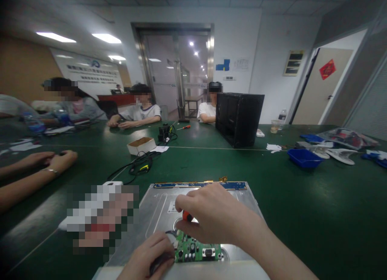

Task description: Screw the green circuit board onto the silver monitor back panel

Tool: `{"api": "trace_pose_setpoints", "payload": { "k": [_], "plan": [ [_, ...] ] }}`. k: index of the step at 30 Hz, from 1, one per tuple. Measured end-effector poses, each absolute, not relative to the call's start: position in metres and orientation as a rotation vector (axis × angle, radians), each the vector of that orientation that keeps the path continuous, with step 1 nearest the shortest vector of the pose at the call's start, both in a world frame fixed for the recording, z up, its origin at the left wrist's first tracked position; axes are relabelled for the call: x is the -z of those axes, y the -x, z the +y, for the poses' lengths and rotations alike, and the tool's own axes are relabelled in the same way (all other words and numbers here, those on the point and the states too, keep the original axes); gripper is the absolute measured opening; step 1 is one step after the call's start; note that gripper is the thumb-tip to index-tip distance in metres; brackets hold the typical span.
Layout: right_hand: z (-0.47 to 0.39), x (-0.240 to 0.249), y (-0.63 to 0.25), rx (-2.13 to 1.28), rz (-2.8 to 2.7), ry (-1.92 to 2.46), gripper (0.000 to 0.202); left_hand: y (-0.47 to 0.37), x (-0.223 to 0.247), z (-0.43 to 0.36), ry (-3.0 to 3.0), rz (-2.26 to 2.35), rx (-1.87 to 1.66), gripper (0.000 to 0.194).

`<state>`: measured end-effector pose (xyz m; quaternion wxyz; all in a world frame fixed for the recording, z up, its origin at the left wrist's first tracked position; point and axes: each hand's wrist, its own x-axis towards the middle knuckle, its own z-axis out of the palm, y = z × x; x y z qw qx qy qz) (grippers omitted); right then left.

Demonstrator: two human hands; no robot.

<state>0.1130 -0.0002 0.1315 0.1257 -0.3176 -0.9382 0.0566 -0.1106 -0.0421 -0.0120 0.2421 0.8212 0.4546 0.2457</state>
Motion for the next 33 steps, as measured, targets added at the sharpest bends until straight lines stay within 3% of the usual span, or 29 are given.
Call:
{"api": "trace_pose_setpoints", "payload": {
  "k": [33],
  "plan": [
    [-0.004,-0.125,-0.105,-0.201,-2.781,0.838,0.015,0.109,0.012,-0.043,-2.305,1.192,-0.757,0.018]
  ]
}}
